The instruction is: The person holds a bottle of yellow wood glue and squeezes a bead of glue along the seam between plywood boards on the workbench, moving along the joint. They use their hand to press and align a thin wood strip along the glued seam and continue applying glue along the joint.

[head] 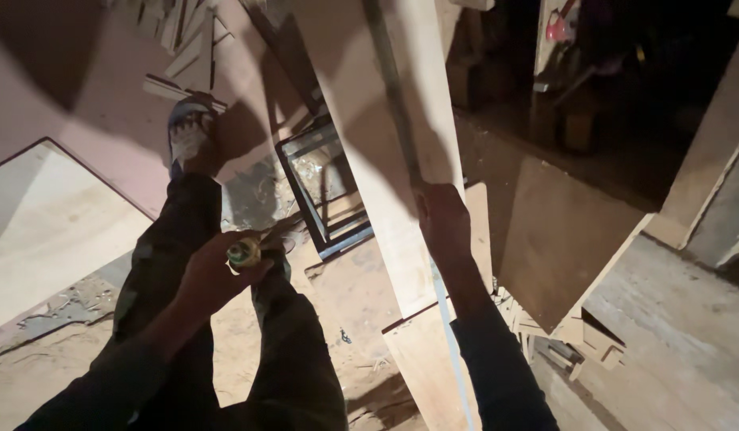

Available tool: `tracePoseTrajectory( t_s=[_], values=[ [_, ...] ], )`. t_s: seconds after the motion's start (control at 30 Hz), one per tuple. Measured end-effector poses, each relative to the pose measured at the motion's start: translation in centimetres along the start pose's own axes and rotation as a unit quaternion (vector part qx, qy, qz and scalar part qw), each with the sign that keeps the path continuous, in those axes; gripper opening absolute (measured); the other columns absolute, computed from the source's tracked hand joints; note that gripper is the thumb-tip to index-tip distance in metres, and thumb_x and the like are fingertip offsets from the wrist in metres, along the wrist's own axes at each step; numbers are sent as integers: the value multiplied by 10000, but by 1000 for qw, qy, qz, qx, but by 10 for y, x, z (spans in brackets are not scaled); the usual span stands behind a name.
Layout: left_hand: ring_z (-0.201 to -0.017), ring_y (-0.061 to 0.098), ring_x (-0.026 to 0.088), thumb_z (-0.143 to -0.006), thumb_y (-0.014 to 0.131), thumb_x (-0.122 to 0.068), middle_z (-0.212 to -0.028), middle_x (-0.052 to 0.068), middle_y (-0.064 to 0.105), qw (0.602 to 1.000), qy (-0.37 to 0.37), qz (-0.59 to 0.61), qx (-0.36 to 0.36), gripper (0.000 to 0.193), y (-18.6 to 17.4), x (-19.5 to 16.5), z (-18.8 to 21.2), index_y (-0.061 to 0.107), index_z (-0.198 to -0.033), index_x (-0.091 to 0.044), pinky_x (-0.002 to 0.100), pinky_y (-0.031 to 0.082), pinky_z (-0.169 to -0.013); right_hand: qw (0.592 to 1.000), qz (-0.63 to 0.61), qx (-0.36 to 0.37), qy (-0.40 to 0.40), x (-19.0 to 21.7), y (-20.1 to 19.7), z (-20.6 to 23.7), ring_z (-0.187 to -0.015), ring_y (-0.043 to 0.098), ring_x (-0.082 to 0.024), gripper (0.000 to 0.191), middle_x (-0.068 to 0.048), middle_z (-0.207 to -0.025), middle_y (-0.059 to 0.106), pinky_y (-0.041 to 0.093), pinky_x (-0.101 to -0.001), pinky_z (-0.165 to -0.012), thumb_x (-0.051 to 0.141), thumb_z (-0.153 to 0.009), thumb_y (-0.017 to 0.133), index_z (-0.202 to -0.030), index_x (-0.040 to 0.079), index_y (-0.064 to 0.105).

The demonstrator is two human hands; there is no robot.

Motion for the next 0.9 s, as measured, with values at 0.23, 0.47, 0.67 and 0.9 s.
tracePoseTrajectory(
  t_s=[0.23, 0.47, 0.67, 0.9],
  values=[
    [-976, 736, 240, -723, 895, -295, -1056, 104, 742, 999, 14, -34, -8, 545, 24, 0, 8, 703, -1185, -79, 367, 586, -835, 999, -1, 48, -3, -39, 8, 69, -950, 631, -357, 313, -155, -987, 682, 531, -459, -798, 45, -889, 745, -1194, 70, 683],
    [-996, 748, 213, -741, 891, -292, -1057, 89, 765, 998, -10, 41, -38, 529, 5, -20, 10, 709, -1193, -85, 346, 583, -859, 997, -35, 69, 32, -38, -32, 36, -962, 684, -337, 228, -145, -1010, 734, 566, -447, -836, 7, -848, 680, -1045, 89, 760],
    [-1000, 739, 219, -713, 893, -249, -1072, 99, 746, 999, -5, 12, -47, 553, -33, -34, -12, 699, -1208, -97, 345, 581, -859, 992, -109, 56, 24, -11, -34, -162, -860, 704, -359, 144, -193, -929, 703, 559, -454, -715, 82, -956, 718, -1034, -14, 644],
    [-941, 742, 220, -708, 891, -226, -1060, 98, 735, 995, 19, -27, -91, 530, -81, -41, -33, 694, -1185, -104, 341, 594, -809, 977, -54, -34, -204, 39, -5, -311, -857, 704, -310, 64, -117, -945, 735, 586, -426, -768, 40, -959, 705, -1011, 75, 722]
  ],
)
Point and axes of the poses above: each hand's wrist, its own z-axis away from the middle knuckle, its own y-axis out of the palm, x = y × z, the point moved 3 cm from there along -z, towards the middle knuckle
